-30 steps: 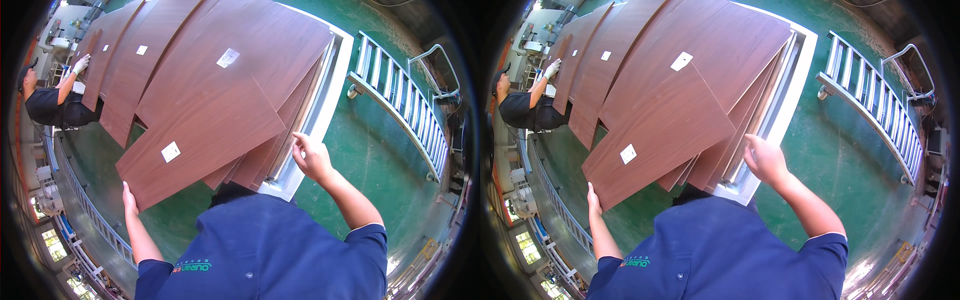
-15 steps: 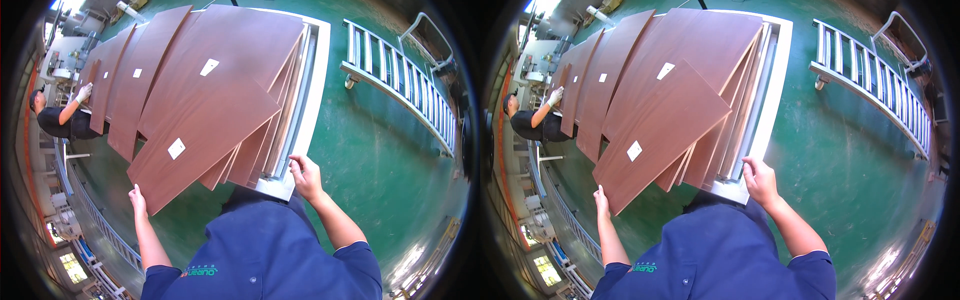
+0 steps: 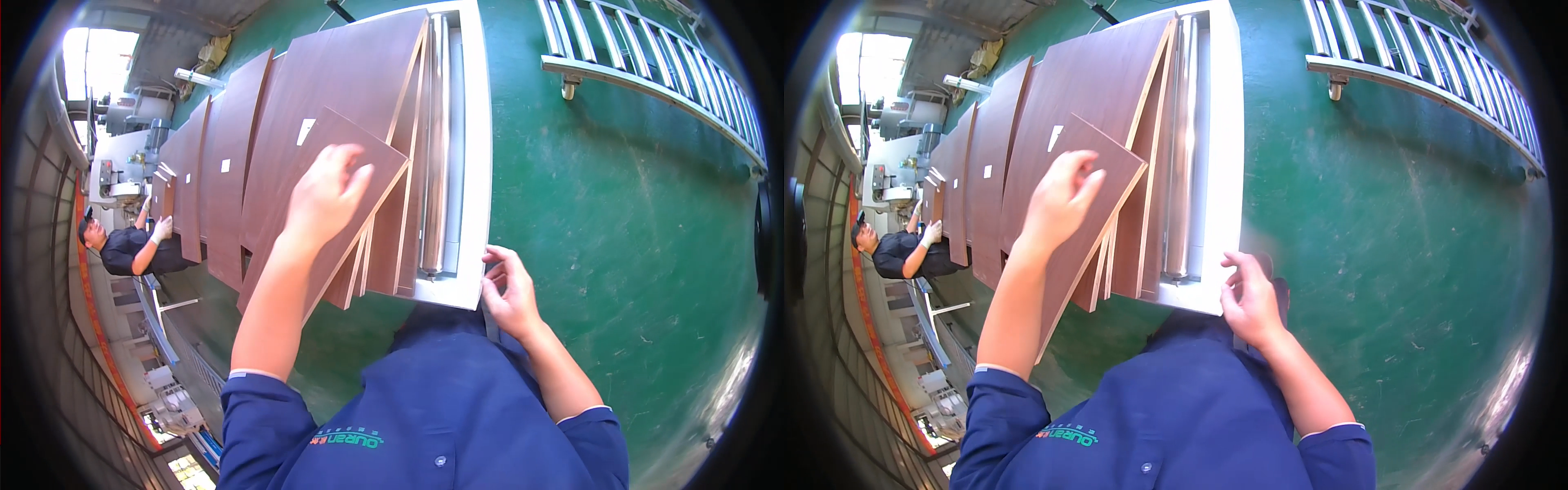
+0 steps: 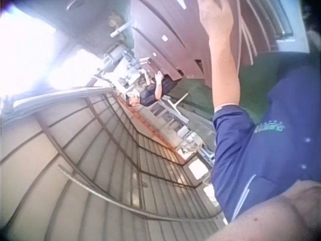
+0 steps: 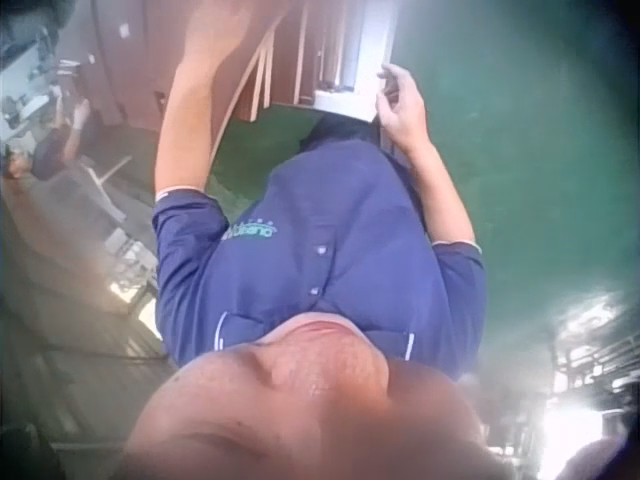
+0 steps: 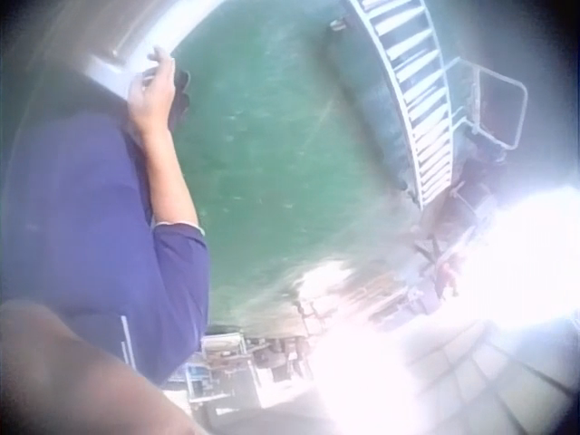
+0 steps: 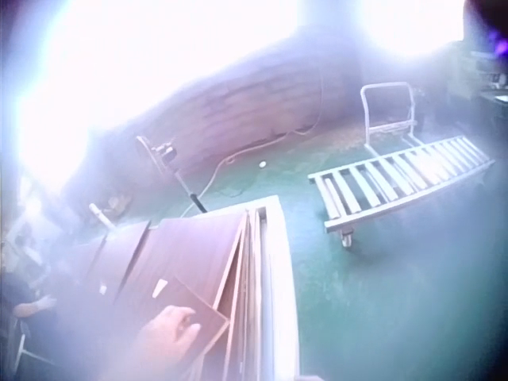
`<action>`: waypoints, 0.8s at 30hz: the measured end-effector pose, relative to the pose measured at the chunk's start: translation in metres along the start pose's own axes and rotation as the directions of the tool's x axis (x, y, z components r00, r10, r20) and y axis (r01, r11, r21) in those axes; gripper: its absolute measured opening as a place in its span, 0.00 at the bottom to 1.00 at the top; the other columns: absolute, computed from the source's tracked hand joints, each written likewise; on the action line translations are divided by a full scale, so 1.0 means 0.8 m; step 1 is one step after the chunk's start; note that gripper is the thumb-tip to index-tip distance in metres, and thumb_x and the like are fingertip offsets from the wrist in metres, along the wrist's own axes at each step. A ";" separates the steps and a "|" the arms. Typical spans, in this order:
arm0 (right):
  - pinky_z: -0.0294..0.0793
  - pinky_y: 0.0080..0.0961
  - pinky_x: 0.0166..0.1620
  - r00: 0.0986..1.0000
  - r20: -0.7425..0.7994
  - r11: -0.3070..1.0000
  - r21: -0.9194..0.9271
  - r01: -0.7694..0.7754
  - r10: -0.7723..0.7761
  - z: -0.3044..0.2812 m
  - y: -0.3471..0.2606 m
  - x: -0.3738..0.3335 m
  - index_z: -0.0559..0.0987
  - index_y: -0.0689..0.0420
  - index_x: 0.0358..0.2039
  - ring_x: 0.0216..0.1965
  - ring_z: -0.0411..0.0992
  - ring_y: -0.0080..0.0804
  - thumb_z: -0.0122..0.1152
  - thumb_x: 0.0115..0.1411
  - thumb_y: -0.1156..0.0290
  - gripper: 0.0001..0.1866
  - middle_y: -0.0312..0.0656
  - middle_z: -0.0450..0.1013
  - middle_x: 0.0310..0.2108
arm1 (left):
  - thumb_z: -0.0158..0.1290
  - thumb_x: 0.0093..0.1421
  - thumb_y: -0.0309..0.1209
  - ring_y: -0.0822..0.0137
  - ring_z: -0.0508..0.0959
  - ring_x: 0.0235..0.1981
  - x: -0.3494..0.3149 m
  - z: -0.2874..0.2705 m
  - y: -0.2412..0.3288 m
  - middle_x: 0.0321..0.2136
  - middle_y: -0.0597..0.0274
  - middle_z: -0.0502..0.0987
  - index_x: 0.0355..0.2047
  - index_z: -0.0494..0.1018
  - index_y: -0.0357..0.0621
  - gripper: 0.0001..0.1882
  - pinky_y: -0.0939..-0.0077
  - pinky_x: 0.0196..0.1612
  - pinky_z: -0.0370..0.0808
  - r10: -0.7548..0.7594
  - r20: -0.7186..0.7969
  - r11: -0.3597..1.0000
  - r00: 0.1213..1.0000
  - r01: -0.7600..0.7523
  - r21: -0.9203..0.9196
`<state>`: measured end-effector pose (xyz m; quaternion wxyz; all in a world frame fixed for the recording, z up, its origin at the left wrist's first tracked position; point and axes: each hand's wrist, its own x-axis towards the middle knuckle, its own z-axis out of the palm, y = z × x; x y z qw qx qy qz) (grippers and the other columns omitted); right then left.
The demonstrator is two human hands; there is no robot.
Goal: The person picks up wooden boards from a stack and feeds them one by one into an industrial edge-banding machine, then hands the processed boards to a second person who stacks them.
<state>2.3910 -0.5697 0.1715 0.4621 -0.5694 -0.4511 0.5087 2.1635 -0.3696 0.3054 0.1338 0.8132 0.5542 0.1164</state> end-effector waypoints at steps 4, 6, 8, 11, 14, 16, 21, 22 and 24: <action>0.75 0.21 0.36 0.985 -0.170 1.000 -0.011 -0.012 0.010 -0.032 0.020 -0.020 0.72 0.61 0.54 0.32 0.72 0.24 0.57 0.55 0.84 0.23 0.43 0.74 0.43 | 0.55 0.61 0.37 0.54 0.79 0.39 0.049 0.040 0.023 0.40 0.54 0.77 0.41 0.75 0.43 0.12 0.59 0.44 0.76 0.238 0.171 0.861 0.956 -0.289 0.418; 0.74 0.20 0.37 0.974 -0.219 0.998 0.018 -0.056 0.059 -0.044 0.028 -0.031 0.71 0.61 0.55 0.33 0.71 0.21 0.56 0.56 0.84 0.24 0.40 0.74 0.44 | 0.55 0.58 0.35 0.53 0.80 0.38 0.056 0.060 0.015 0.35 0.53 0.78 0.32 0.76 0.45 0.07 0.58 0.43 0.78 0.257 0.229 0.816 0.939 -0.338 0.468; 0.73 0.19 0.38 0.960 -0.273 0.996 0.069 -0.048 0.065 -0.051 0.043 -0.039 0.71 0.61 0.55 0.34 0.70 0.20 0.55 0.57 0.84 0.23 0.40 0.73 0.44 | 0.55 0.55 0.30 0.53 0.81 0.35 0.070 0.073 0.020 0.30 0.55 0.78 0.28 0.78 0.45 0.04 0.59 0.38 0.80 0.168 0.348 0.767 0.922 -0.344 0.541; 0.72 0.18 0.39 0.956 -0.285 0.992 0.122 -0.031 0.065 -0.058 0.064 -0.039 0.71 0.60 0.55 0.34 0.70 0.21 0.52 0.58 0.84 0.22 0.40 0.72 0.44 | 0.56 0.51 0.28 0.57 0.80 0.35 0.070 0.079 0.031 0.32 0.56 0.80 0.28 0.79 0.44 0.04 0.63 0.38 0.79 0.301 0.270 0.743 0.915 -0.402 0.535; 0.72 0.18 0.38 0.971 -0.233 0.983 0.183 -0.012 0.055 -0.039 0.059 -0.029 0.70 0.61 0.54 0.33 0.69 0.21 0.51 0.58 0.84 0.22 0.40 0.72 0.43 | 0.56 0.52 0.30 0.61 0.80 0.35 0.048 0.080 0.032 0.32 0.59 0.81 0.26 0.80 0.46 0.04 0.67 0.36 0.77 0.322 0.291 0.718 0.901 -0.433 0.545; 0.73 0.18 0.37 0.984 -0.177 0.987 0.160 0.005 0.024 -0.025 0.047 -0.020 0.70 0.61 0.54 0.32 0.69 0.22 0.51 0.58 0.84 0.22 0.40 0.72 0.42 | 0.55 0.53 0.31 0.62 0.80 0.36 0.027 0.089 0.027 0.31 0.61 0.81 0.26 0.80 0.47 0.05 0.68 0.36 0.77 0.349 0.301 0.723 0.887 -0.459 0.516; 0.74 0.19 0.36 0.999 -0.036 0.998 0.055 0.032 -0.030 -0.005 0.017 0.018 0.71 0.61 0.52 0.31 0.70 0.23 0.50 0.58 0.85 0.20 0.41 0.73 0.40 | 0.55 0.53 0.33 0.62 0.79 0.37 0.001 0.119 0.040 0.29 0.63 0.81 0.26 0.82 0.49 0.07 0.69 0.35 0.75 0.384 0.276 0.758 0.881 -0.471 0.450; 0.74 0.19 0.36 0.999 -0.006 0.999 0.041 0.032 -0.032 -0.002 0.010 0.025 0.71 0.62 0.52 0.31 0.70 0.23 0.50 0.58 0.85 0.20 0.41 0.73 0.40 | 0.55 0.53 0.34 0.62 0.79 0.37 -0.004 0.124 0.041 0.29 0.63 0.81 0.26 0.82 0.49 0.07 0.68 0.35 0.74 0.386 0.262 0.766 0.884 -0.466 0.442; 0.74 0.19 0.35 0.998 0.043 0.996 0.088 0.035 -0.039 0.008 0.006 0.040 0.70 0.62 0.51 0.30 0.71 0.23 0.50 0.58 0.86 0.20 0.41 0.73 0.39 | 0.54 0.54 0.34 0.63 0.78 0.37 -0.010 0.127 0.044 0.29 0.64 0.81 0.26 0.82 0.49 0.08 0.68 0.35 0.74 0.390 0.237 0.773 0.890 -0.456 0.441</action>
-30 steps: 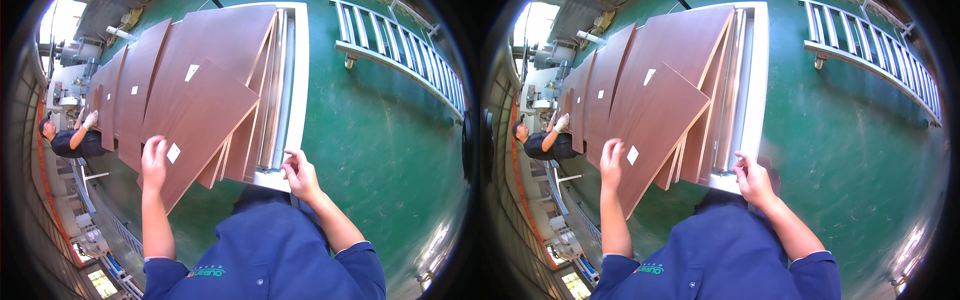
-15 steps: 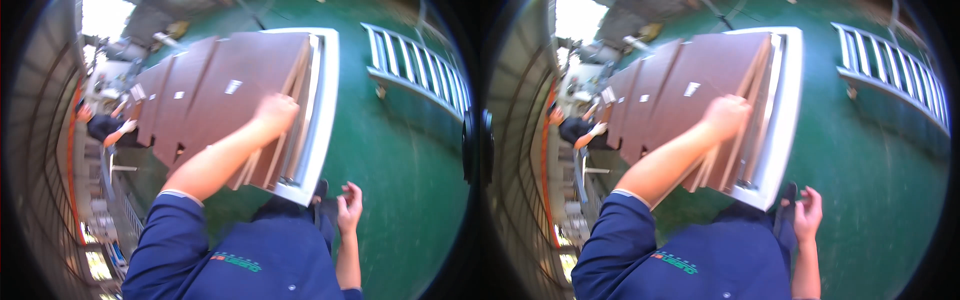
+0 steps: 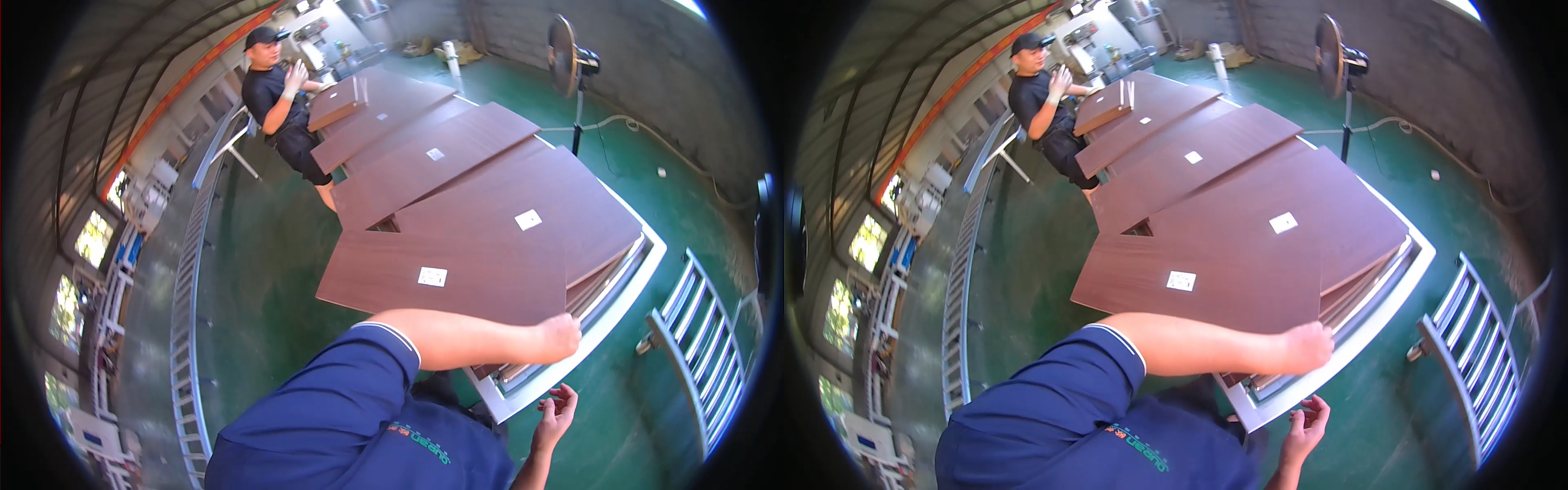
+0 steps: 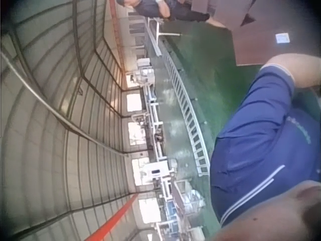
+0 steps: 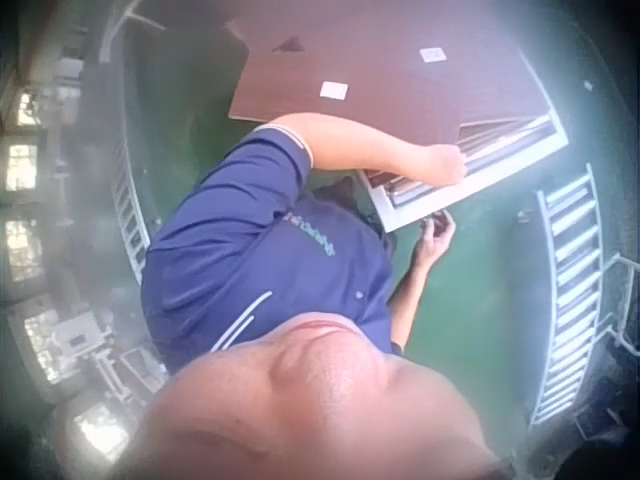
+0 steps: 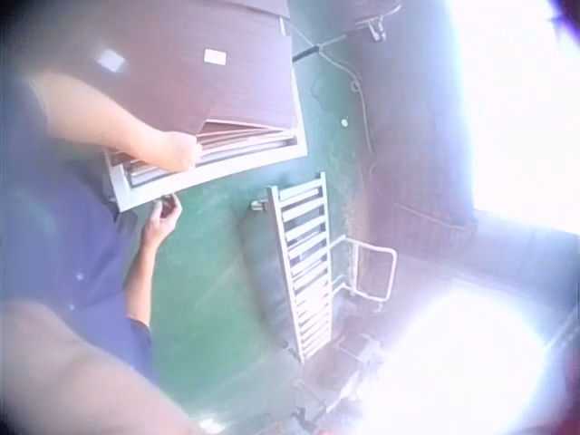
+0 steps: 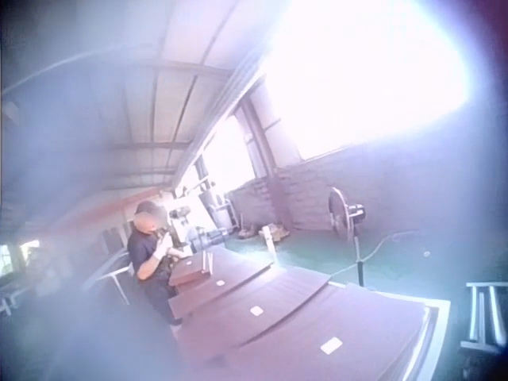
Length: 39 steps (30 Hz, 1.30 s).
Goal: The person picks up wooden boards from a stack and feeds them one by one into an industrial edge-banding machine, then hands the processed boards to a second person who stacks them.
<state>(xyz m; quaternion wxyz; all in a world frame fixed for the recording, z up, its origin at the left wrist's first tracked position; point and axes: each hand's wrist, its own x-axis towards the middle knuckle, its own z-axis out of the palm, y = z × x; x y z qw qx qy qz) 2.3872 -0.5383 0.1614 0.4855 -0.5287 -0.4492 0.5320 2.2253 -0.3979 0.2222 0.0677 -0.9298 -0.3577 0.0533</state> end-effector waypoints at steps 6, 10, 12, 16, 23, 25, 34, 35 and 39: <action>0.76 0.18 0.31 0.980 0.018 0.967 0.162 -0.198 0.198 0.041 -0.018 0.034 0.69 0.63 0.52 0.31 0.72 0.25 0.49 0.59 0.83 0.18 0.43 0.71 0.40 | 0.54 0.57 0.36 0.63 0.77 0.44 -0.002 0.004 -0.001 0.34 0.68 0.82 0.30 0.84 0.51 0.09 0.67 0.40 0.73 -0.039 -0.103 0.999 0.994 0.039 0.005; 0.75 0.19 0.34 0.978 -0.014 0.969 0.137 -0.204 0.208 0.059 -0.013 0.056 0.69 0.59 0.53 0.35 0.72 0.25 0.49 0.63 0.78 0.17 0.40 0.71 0.41 | 0.58 0.55 0.36 0.57 0.75 0.44 -0.075 -0.012 -0.019 0.39 0.60 0.76 0.36 0.76 0.46 0.10 0.63 0.45 0.72 -0.291 -0.364 0.865 0.885 0.080 -0.496; 0.74 0.19 0.36 0.986 -0.048 0.986 0.064 -0.157 0.160 0.062 -0.019 0.070 0.69 0.59 0.52 0.36 0.71 0.24 0.50 0.63 0.77 0.16 0.38 0.70 0.41 | 0.56 0.57 0.35 0.51 0.75 0.44 -0.139 -0.040 -0.043 0.39 0.54 0.75 0.36 0.75 0.42 0.11 0.57 0.48 0.72 -0.423 -0.345 0.738 0.838 0.097 -0.668; 0.71 0.25 0.48 0.999 -0.035 0.992 -0.119 0.036 -0.040 0.068 -0.032 0.110 0.71 0.63 0.54 0.44 0.70 0.28 0.55 0.64 0.75 0.18 0.41 0.71 0.44 | 0.60 0.55 0.33 0.51 0.76 0.41 -0.314 -0.045 -0.130 0.37 0.51 0.77 0.34 0.76 0.41 0.10 0.58 0.49 0.73 -0.807 -0.359 0.564 0.468 0.435 -0.702; 0.68 0.41 0.57 0.955 0.162 0.531 -0.802 0.274 -0.248 0.172 -0.116 0.158 0.72 0.64 0.51 0.52 0.68 0.52 0.63 0.56 0.68 0.23 0.54 0.69 0.48 | 0.55 0.64 0.49 0.52 0.71 0.57 -0.674 0.077 -0.193 0.56 0.43 0.71 0.55 0.68 0.34 0.31 0.63 0.61 0.66 -0.875 0.315 -0.483 -0.367 0.702 -0.524; 0.67 0.40 0.58 0.965 0.135 0.430 -0.875 0.222 -0.223 0.192 -0.121 0.165 0.72 0.64 0.51 0.53 0.67 0.53 0.64 0.55 0.67 0.24 0.55 0.69 0.49 | 0.53 0.67 0.49 0.58 0.71 0.59 -0.653 0.063 -0.189 0.57 0.47 0.71 0.60 0.64 0.34 0.33 0.65 0.62 0.65 -0.765 0.644 -0.611 0.022 0.290 -0.736; 0.69 0.42 0.55 0.939 0.131 0.470 -0.838 0.277 -0.319 0.122 -0.092 0.369 0.74 0.61 0.49 0.50 0.69 0.50 0.69 0.51 0.63 0.27 0.52 0.72 0.45 | 0.53 0.67 0.38 0.60 0.58 0.67 -0.503 0.043 -0.126 0.66 0.49 0.59 0.70 0.43 0.34 0.41 0.65 0.69 0.56 -0.665 0.735 -0.745 0.130 -0.177 -0.643; 0.70 0.41 0.53 0.936 0.174 0.449 -0.841 0.303 -0.305 0.119 -0.099 0.410 0.74 0.60 0.49 0.49 0.70 0.49 0.69 0.51 0.63 0.26 0.52 0.73 0.44 | 0.53 0.67 0.38 0.60 0.54 0.69 -0.485 0.039 -0.120 0.68 0.49 0.54 0.71 0.36 0.34 0.45 0.64 0.70 0.53 -0.615 0.772 -0.783 0.159 -0.240 -0.574; 0.71 0.36 0.56 0.953 0.230 0.624 -0.720 0.304 -0.199 0.120 -0.117 0.565 0.74 0.64 0.50 0.51 0.74 0.46 0.67 0.57 0.62 0.25 0.56 0.75 0.48 | 0.50 0.69 0.38 0.60 0.54 0.69 -0.403 0.035 -0.110 0.68 0.55 0.54 0.70 0.43 0.42 0.37 0.60 0.70 0.54 -0.655 0.701 -0.741 0.284 -0.422 -0.522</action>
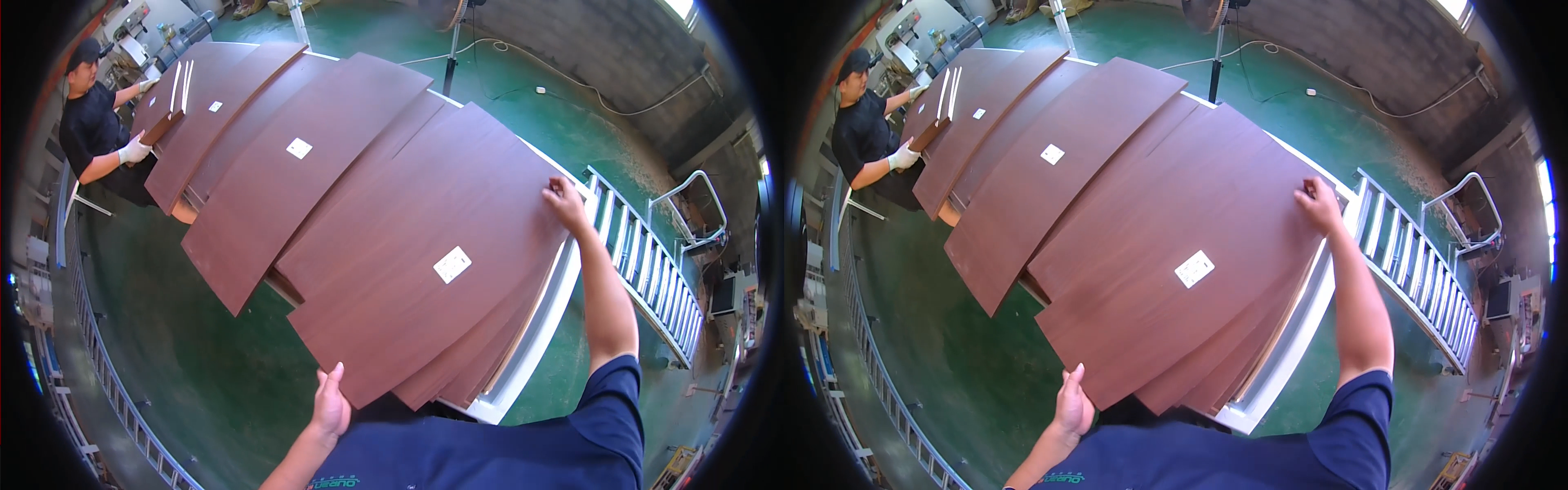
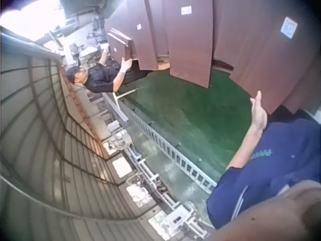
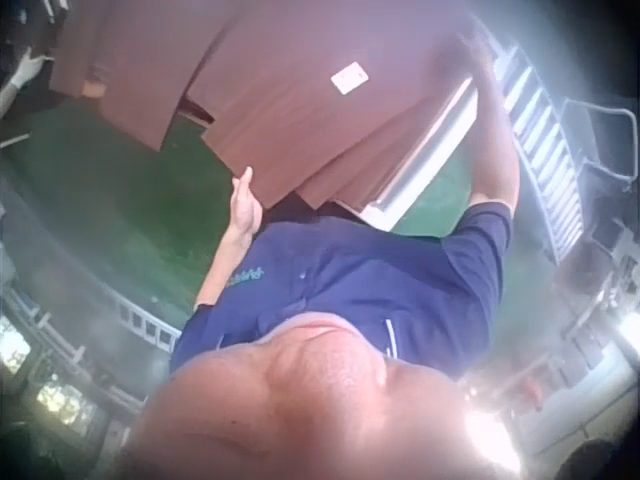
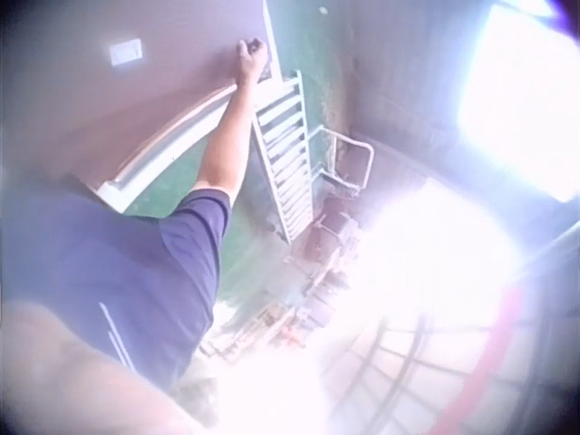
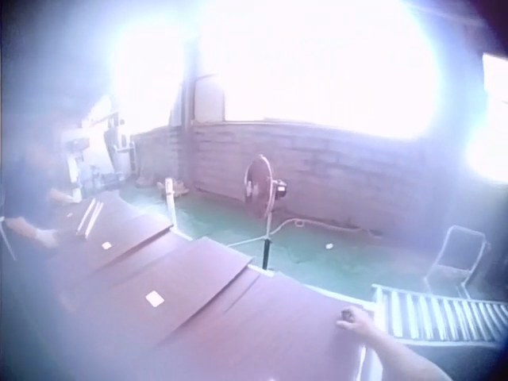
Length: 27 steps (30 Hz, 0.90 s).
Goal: The person picks up wooden boards from a stack and feeds them one by one into an industrial edge-banding machine, then hands the processed boards to a second person who stacks them.
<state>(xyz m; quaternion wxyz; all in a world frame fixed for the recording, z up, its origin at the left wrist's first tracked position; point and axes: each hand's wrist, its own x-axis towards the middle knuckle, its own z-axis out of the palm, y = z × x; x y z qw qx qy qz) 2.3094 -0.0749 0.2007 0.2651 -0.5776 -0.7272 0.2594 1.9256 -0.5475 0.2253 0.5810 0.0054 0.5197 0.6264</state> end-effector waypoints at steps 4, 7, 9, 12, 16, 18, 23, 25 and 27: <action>0.66 0.38 0.61 0.989 0.017 0.973 -0.183 -0.143 0.149 0.000 0.020 0.125 0.73 0.63 0.57 0.57 0.70 0.50 0.58 0.63 0.48 0.33 0.58 0.72 0.56 | 0.49 0.69 0.40 0.60 0.62 0.65 0.026 0.045 -0.020 0.64 0.58 0.63 0.65 0.57 0.43 0.28 0.60 0.68 0.58 -0.018 -0.102 0.995 0.995 0.008 -0.101; 0.65 0.38 0.60 0.923 0.303 0.972 -0.064 -0.228 0.237 0.005 0.020 0.168 0.79 0.59 0.52 0.56 0.70 0.48 0.48 0.66 0.40 0.34 0.54 0.73 0.55 | 0.49 0.69 0.41 0.59 0.66 0.63 0.029 0.062 -0.025 0.60 0.57 0.68 0.61 0.62 0.39 0.26 0.60 0.67 0.61 -0.021 -0.155 0.995 0.988 0.005 -0.100; 0.66 0.35 0.58 0.933 0.311 0.981 0.003 -0.192 0.182 0.033 0.026 0.181 0.81 0.58 0.49 0.54 0.72 0.46 0.48 0.65 0.39 0.33 0.52 0.76 0.51 | 0.50 0.69 0.40 0.59 0.68 0.62 0.029 0.068 -0.029 0.59 0.56 0.69 0.60 0.62 0.40 0.25 0.59 0.65 0.64 -0.019 -0.212 0.997 0.977 0.002 -0.080; 0.68 0.34 0.56 0.930 0.318 0.975 -0.180 -0.129 0.182 0.028 -0.012 0.164 0.81 0.59 0.49 0.51 0.74 0.46 0.49 0.63 0.36 0.36 0.52 0.78 0.47 | 0.51 0.69 0.39 0.58 0.70 0.60 0.025 0.081 -0.039 0.58 0.55 0.69 0.59 0.63 0.40 0.24 0.57 0.63 0.67 -0.030 -0.314 0.994 0.949 -0.003 -0.106; 0.68 0.37 0.57 0.929 0.322 0.968 -0.229 -0.108 0.180 0.018 -0.019 0.155 0.80 0.62 0.49 0.52 0.74 0.51 0.49 0.62 0.34 0.39 0.57 0.77 0.48 | 0.53 0.68 0.38 0.56 0.70 0.59 0.020 0.089 -0.034 0.57 0.54 0.69 0.58 0.63 0.40 0.23 0.54 0.61 0.70 -0.025 -0.340 0.996 0.940 -0.007 -0.091; 0.67 0.39 0.58 0.944 0.288 0.960 -0.268 -0.085 0.164 0.010 -0.029 0.130 0.78 0.66 0.50 0.55 0.71 0.53 0.46 0.63 0.34 0.41 0.60 0.74 0.51 | 0.53 0.67 0.37 0.55 0.70 0.59 0.014 0.081 -0.035 0.57 0.54 0.69 0.58 0.63 0.41 0.23 0.53 0.61 0.70 0.003 -0.349 0.995 0.937 -0.039 -0.096; 0.66 0.44 0.58 0.914 0.314 0.898 -0.429 -0.103 0.255 -0.012 -0.040 0.058 0.77 0.67 0.45 0.53 0.70 0.58 0.42 0.65 0.35 0.40 0.63 0.74 0.48 | 0.52 0.67 0.36 0.54 0.71 0.59 0.004 0.041 -0.021 0.57 0.54 0.71 0.59 0.63 0.42 0.23 0.52 0.62 0.69 -0.018 -0.289 0.995 0.957 -0.010 -0.096; 0.66 0.45 0.59 0.921 0.309 0.902 -0.421 -0.091 0.238 -0.019 -0.031 0.022 0.76 0.66 0.45 0.54 0.70 0.60 0.41 0.67 0.37 0.38 0.64 0.73 0.49 | 0.51 0.68 0.35 0.55 0.69 0.61 -0.006 0.029 -0.011 0.59 0.54 0.69 0.63 0.60 0.42 0.25 0.54 0.63 0.67 -0.037 -0.266 0.997 0.963 0.016 -0.080; 0.65 0.44 0.60 0.919 0.312 0.899 -0.428 -0.090 0.241 -0.028 -0.024 -0.014 0.75 0.65 0.49 0.55 0.69 0.60 0.40 0.68 0.38 0.37 0.63 0.73 0.50 | 0.50 0.68 0.34 0.55 0.67 0.63 -0.015 0.018 -0.002 0.62 0.54 0.67 0.65 0.58 0.42 0.28 0.56 0.65 0.65 -0.050 -0.225 0.998 0.973 0.044 -0.034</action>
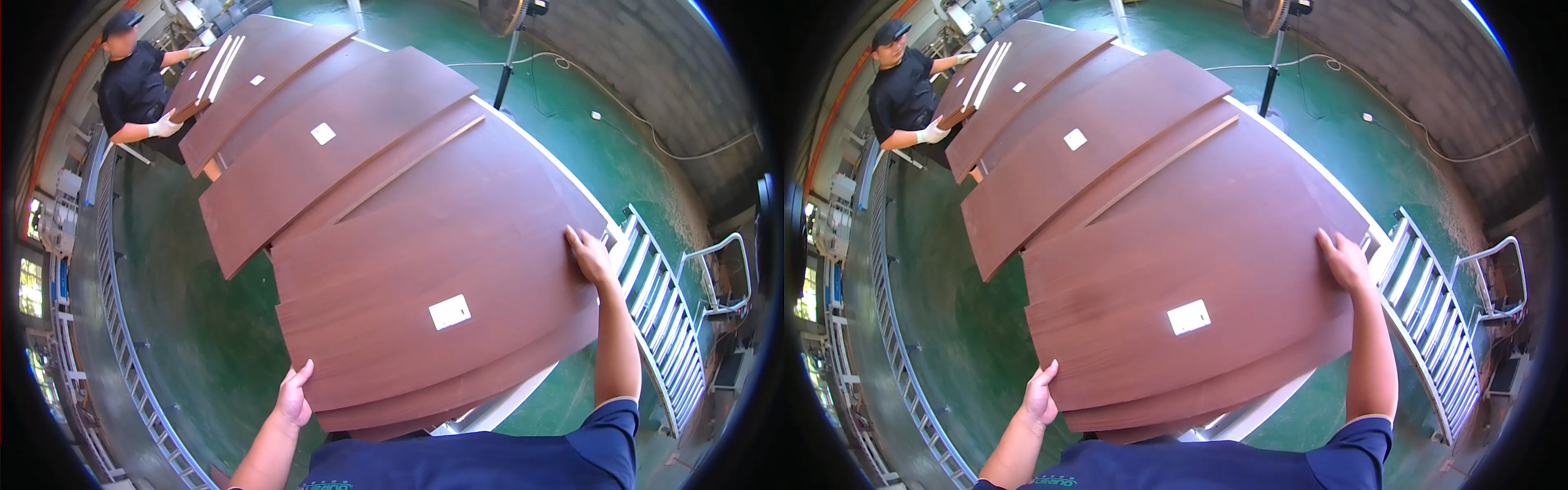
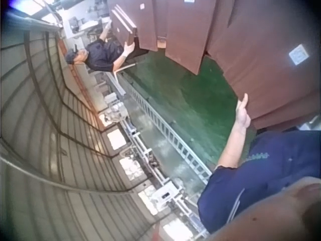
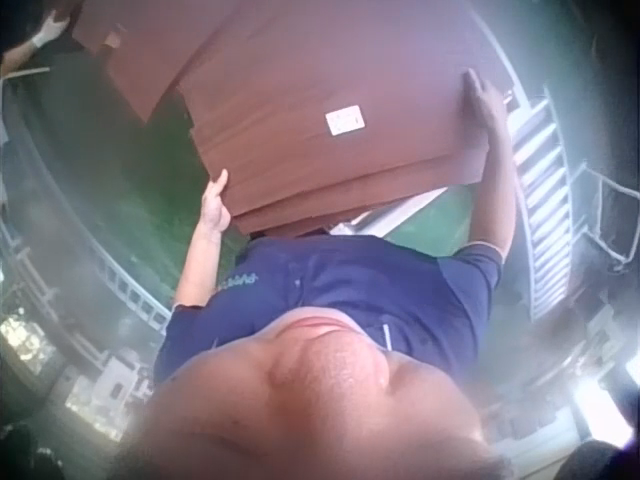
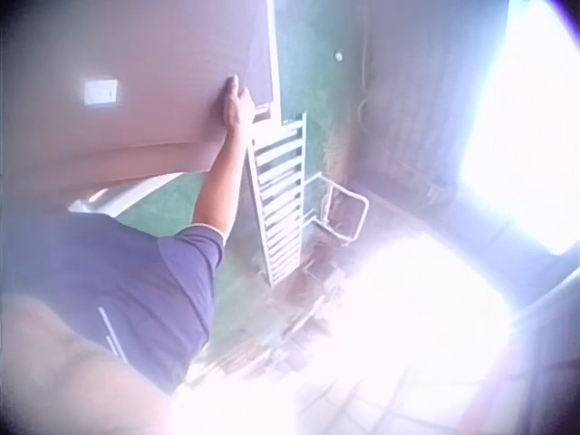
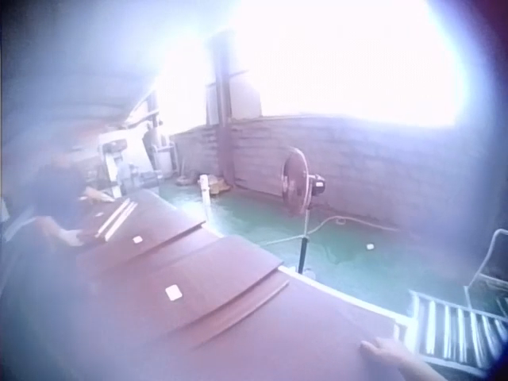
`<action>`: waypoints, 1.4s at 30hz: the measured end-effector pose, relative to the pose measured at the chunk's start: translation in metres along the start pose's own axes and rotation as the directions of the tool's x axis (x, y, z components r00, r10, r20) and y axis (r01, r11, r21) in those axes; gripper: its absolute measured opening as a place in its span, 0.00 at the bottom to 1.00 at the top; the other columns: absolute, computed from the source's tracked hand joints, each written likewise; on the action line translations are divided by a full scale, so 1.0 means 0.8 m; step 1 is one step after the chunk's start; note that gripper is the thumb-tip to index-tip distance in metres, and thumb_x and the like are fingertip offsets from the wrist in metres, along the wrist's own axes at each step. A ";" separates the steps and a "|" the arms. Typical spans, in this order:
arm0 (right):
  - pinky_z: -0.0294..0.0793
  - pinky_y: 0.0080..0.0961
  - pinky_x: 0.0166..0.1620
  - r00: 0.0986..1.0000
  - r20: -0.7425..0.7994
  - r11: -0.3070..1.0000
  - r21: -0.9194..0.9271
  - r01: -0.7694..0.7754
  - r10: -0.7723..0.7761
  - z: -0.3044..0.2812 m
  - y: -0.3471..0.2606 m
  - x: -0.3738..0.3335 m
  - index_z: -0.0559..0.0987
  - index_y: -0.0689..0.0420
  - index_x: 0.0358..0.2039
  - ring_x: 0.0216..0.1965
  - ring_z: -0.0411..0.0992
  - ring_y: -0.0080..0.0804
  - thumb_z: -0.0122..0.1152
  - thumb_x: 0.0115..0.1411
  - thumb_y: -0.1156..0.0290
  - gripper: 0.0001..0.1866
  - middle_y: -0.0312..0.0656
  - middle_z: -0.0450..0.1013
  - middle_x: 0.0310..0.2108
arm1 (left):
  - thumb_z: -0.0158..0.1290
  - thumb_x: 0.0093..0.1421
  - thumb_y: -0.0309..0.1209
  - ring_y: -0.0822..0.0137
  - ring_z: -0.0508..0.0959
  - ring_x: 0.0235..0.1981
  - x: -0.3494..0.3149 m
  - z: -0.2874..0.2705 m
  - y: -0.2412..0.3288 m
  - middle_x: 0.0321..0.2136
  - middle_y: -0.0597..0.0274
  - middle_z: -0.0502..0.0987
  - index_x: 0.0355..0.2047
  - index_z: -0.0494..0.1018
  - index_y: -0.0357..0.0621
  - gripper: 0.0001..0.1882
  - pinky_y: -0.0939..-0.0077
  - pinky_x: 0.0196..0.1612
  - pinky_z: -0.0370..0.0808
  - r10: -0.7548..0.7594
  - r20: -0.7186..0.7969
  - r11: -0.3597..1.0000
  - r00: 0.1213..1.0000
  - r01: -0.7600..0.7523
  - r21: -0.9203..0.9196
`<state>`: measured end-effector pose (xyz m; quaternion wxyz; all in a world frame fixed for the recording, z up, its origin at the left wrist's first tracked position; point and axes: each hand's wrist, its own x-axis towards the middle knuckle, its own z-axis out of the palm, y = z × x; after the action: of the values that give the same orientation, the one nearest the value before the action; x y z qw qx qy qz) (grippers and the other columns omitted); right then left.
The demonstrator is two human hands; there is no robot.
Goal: The person picks up wooden boards from a stack and feeds them one by one into an industrial edge-banding machine, then hands the processed boards to a second person who stacks them.
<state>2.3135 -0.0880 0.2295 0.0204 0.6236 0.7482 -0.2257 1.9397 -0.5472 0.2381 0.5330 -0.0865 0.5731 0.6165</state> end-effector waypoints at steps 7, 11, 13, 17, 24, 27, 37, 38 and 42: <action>0.63 0.32 0.61 0.986 0.093 0.899 0.406 -0.168 0.142 0.028 0.055 -0.111 0.75 0.64 0.56 0.55 0.70 0.42 0.49 0.68 0.47 0.32 0.53 0.74 0.52 | 0.49 0.68 0.32 0.57 0.60 0.68 -0.015 -0.065 0.020 0.69 0.54 0.57 0.72 0.45 0.44 0.37 0.59 0.67 0.61 -0.100 0.193 0.992 0.976 0.083 0.093; 0.55 0.30 0.66 0.964 0.124 0.803 0.534 -0.265 0.235 0.043 0.092 -0.150 0.68 0.61 0.64 0.63 0.63 0.40 0.48 0.69 0.46 0.34 0.48 0.68 0.61 | 0.49 0.67 0.33 0.58 0.57 0.70 -0.030 -0.076 0.002 0.70 0.54 0.54 0.73 0.38 0.45 0.41 0.59 0.68 0.59 -0.074 0.256 0.970 0.964 0.010 0.244; 0.54 0.31 0.67 0.951 0.149 0.763 0.569 -0.306 0.271 0.036 0.079 -0.166 0.67 0.61 0.65 0.65 0.62 0.39 0.48 0.68 0.42 0.37 0.48 0.66 0.63 | 0.50 0.67 0.34 0.58 0.58 0.69 -0.036 -0.075 -0.014 0.69 0.52 0.55 0.72 0.39 0.44 0.40 0.59 0.69 0.58 -0.062 0.182 0.971 0.981 0.017 0.237; 0.49 0.30 0.70 0.900 0.366 0.557 0.708 -0.434 0.237 0.037 0.132 -0.164 0.62 0.61 0.68 0.69 0.54 0.39 0.49 0.66 0.39 0.42 0.47 0.58 0.69 | 0.51 0.67 0.39 0.59 0.70 0.61 -0.010 -0.080 -0.017 0.60 0.52 0.67 0.66 0.54 0.42 0.32 0.59 0.62 0.69 -0.008 0.075 0.996 0.997 0.001 0.094; 0.64 0.30 0.63 0.875 0.462 0.385 0.788 -0.481 0.148 0.034 0.111 -0.167 0.67 0.59 0.65 0.59 0.68 0.37 0.52 0.65 0.43 0.38 0.47 0.69 0.60 | 0.55 0.64 0.47 0.61 0.71 0.58 0.016 -0.060 -0.024 0.54 0.52 0.72 0.59 0.64 0.39 0.31 0.63 0.60 0.69 0.041 0.041 0.997 0.998 -0.044 0.070; 0.65 0.33 0.63 0.885 0.442 0.406 0.788 -0.462 0.149 0.038 0.107 -0.174 0.66 0.59 0.65 0.59 0.69 0.39 0.49 0.65 0.41 0.39 0.48 0.69 0.60 | 0.55 0.63 0.49 0.60 0.70 0.58 0.016 -0.064 -0.031 0.54 0.52 0.72 0.58 0.66 0.37 0.32 0.64 0.62 0.66 0.068 0.042 0.997 0.997 -0.069 0.041; 0.66 0.33 0.62 0.897 0.431 0.426 0.797 -0.428 0.095 0.039 0.153 -0.124 0.66 0.57 0.65 0.58 0.69 0.39 0.49 0.65 0.42 0.38 0.47 0.69 0.60 | 0.55 0.63 0.50 0.60 0.72 0.56 0.011 -0.029 -0.022 0.54 0.50 0.72 0.56 0.67 0.35 0.32 0.65 0.59 0.69 0.078 0.118 0.997 0.990 -0.079 -0.002; 0.66 0.32 0.62 0.901 0.422 0.430 0.798 -0.423 0.103 0.035 0.157 -0.111 0.66 0.57 0.65 0.58 0.69 0.39 0.50 0.65 0.42 0.37 0.47 0.69 0.60 | 0.55 0.63 0.50 0.60 0.72 0.56 0.020 -0.023 -0.021 0.54 0.50 0.72 0.56 0.66 0.34 0.33 0.65 0.58 0.70 0.098 0.147 0.995 0.984 -0.100 0.007; 0.58 0.30 0.66 0.926 0.369 0.501 0.787 -0.360 0.086 0.028 0.161 -0.070 0.63 0.58 0.68 0.63 0.63 0.36 0.51 0.65 0.42 0.40 0.47 0.65 0.63 | 0.53 0.64 0.54 0.60 0.71 0.57 0.027 0.003 -0.028 0.55 0.50 0.71 0.58 0.65 0.35 0.35 0.62 0.60 0.69 0.104 -0.008 0.988 0.995 -0.102 0.116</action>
<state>2.4415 -0.1320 0.1865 -0.1473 0.6083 0.4464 -0.6395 1.9488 -0.5384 0.2100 0.5004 -0.0301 0.6153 0.6084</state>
